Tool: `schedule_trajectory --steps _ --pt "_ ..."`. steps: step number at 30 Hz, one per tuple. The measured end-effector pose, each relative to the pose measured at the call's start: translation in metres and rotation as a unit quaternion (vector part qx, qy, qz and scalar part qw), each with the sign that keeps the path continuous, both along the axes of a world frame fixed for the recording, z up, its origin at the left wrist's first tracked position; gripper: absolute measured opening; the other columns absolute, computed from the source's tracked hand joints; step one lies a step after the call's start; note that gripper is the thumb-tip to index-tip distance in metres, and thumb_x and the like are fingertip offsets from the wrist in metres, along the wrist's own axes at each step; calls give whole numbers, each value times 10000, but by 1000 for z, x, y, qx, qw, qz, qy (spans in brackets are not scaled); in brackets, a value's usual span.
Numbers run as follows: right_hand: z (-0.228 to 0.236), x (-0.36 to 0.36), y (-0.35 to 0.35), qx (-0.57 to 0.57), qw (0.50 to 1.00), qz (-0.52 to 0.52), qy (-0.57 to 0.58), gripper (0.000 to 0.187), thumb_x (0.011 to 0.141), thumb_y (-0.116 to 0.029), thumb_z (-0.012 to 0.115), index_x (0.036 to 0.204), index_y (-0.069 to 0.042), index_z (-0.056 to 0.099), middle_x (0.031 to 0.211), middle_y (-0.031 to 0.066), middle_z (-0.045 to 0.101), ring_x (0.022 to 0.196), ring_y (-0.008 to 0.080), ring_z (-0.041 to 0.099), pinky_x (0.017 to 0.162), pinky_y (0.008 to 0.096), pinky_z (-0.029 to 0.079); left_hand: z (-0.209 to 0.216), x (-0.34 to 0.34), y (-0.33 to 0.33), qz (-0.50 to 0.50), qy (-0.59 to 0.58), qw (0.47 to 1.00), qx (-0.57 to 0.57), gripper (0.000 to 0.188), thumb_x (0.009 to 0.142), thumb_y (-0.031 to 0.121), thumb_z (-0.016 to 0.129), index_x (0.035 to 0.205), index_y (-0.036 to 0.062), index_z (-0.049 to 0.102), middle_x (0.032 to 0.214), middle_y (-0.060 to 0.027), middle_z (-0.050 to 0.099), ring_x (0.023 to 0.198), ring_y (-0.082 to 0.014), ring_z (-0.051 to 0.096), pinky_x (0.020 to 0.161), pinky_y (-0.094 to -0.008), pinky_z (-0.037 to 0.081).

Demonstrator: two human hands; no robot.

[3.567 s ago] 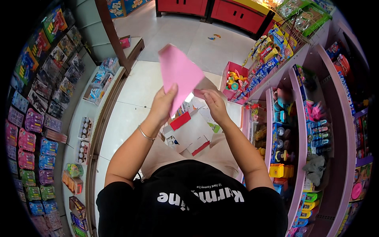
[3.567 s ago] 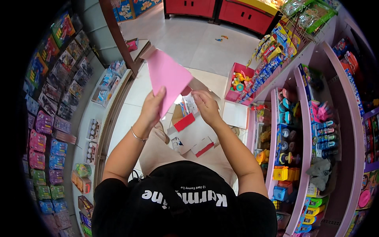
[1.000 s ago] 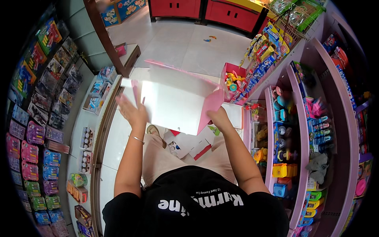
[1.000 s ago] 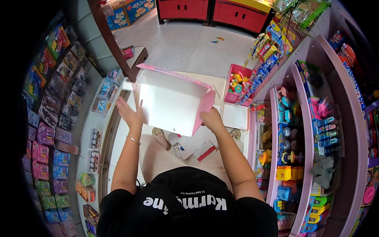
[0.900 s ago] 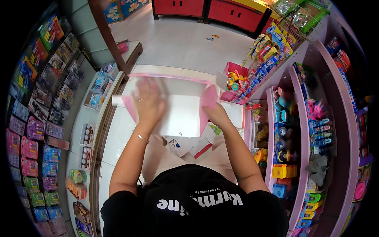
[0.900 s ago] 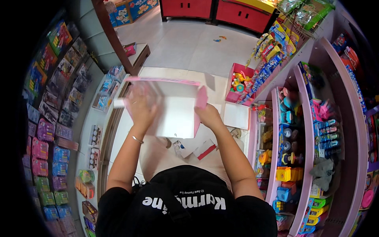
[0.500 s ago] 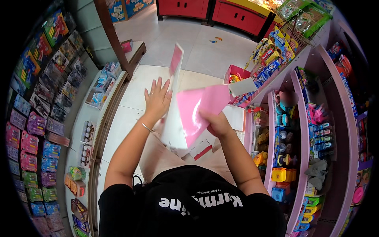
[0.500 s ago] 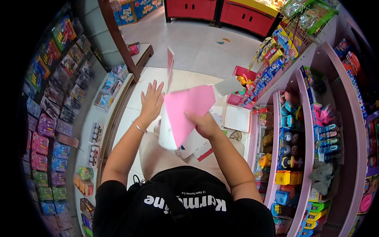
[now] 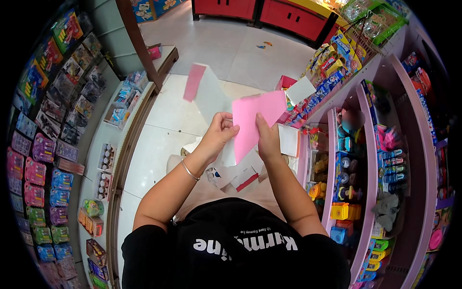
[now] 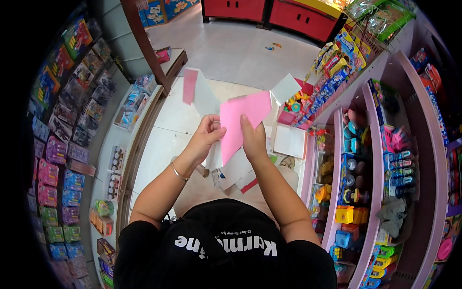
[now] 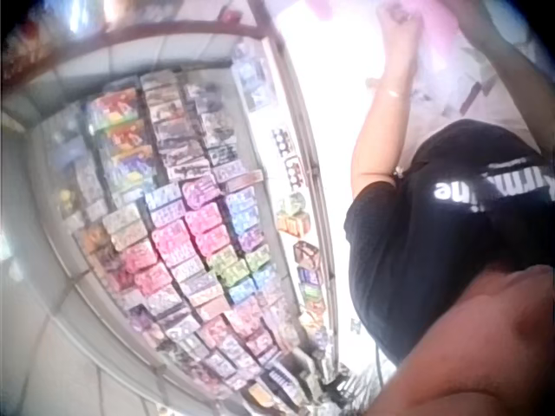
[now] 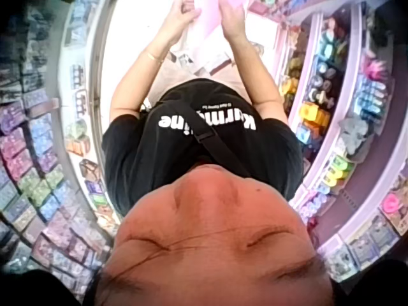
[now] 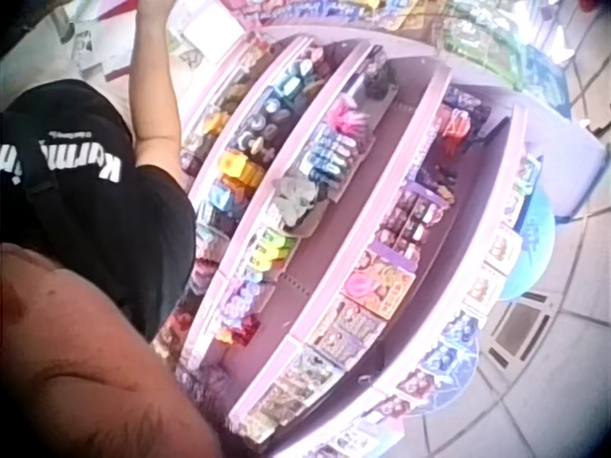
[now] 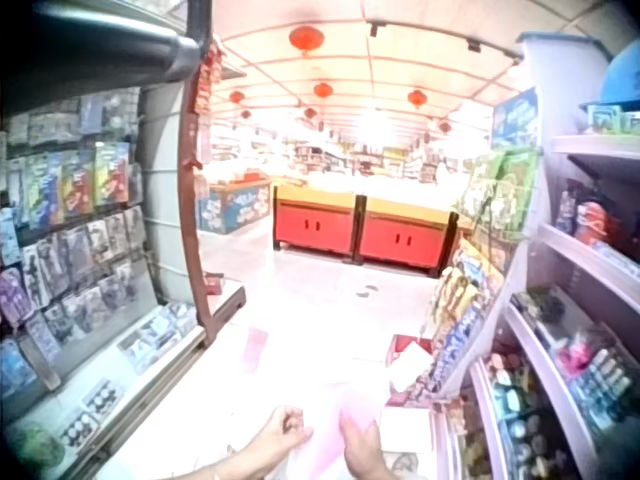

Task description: The person picks up several flat cardboard boxes from a store shelf and the floor. They proceed to fold and assemble the boxes into their rectangular shapes, handling them one by one. The person uses their hands to fold the flaps and form the structure of each box.

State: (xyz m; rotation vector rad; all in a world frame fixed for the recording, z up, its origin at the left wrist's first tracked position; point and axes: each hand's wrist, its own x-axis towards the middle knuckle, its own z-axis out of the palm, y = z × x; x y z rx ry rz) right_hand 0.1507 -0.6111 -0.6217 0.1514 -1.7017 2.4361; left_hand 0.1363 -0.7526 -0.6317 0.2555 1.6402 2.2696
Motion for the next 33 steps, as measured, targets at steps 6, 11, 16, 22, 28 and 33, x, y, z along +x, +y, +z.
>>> schedule_trajectory --steps 6,11,16,22,28,33 --pt "-3 -2 -6 80 992 -77 55 381 857 -220 436 1123 44 364 1048 115 473 945 160 458 829 281 364 8 0 6 8 -51 986 162 282 802 141 549 1016 6 426 906 -48 521 845 -103 486 781 -235 381" --pt "3 1 -10 79 991 -89 60 384 848 -211 453 1126 39 363 1059 114 469 959 161 452 838 281 357 18 4 12 -26 -59 990 127 281 829 165 511 1053 7 450 893 -45 550 795 -95 506 742 -242 410" --pt "7 2 18 106 988 81 -74 483 804 -211 529 1184 15 334 1141 102 426 1045 161 412 886 295 325 6 0 3 14 89 995 -38 241 860 201 459 997 3 467 823 -10 528 727 -65 482 657 -203 404" --pt "16 -2 63 126 963 237 13 506 731 -52 496 1218 -22 366 1249 80 373 1183 190 305 961 294 253 33 -1 -22 -101 147 968 -175 206 867 202 434 944 15 473 741 0 472 674 -68 425 616 -201 376" --pt "34 -41 49 374 876 258 161 421 667 18 447 1076 -58 512 1201 118 428 1211 256 285 972 335 236 47 -2 -29 -173 230 896 -337 194 856 195 447 887 8 483 767 -44 515 714 -102 464 662 -250 398" --pt "19 -34 43 489 838 185 153 193 702 -74 494 880 -82 568 1018 92 539 1107 225 407 961 417 218 26 -10 -32 61 197 963 -173 198 868 204 438 908 16 487 796 -20 530 733 -88 475 653 -235 408"
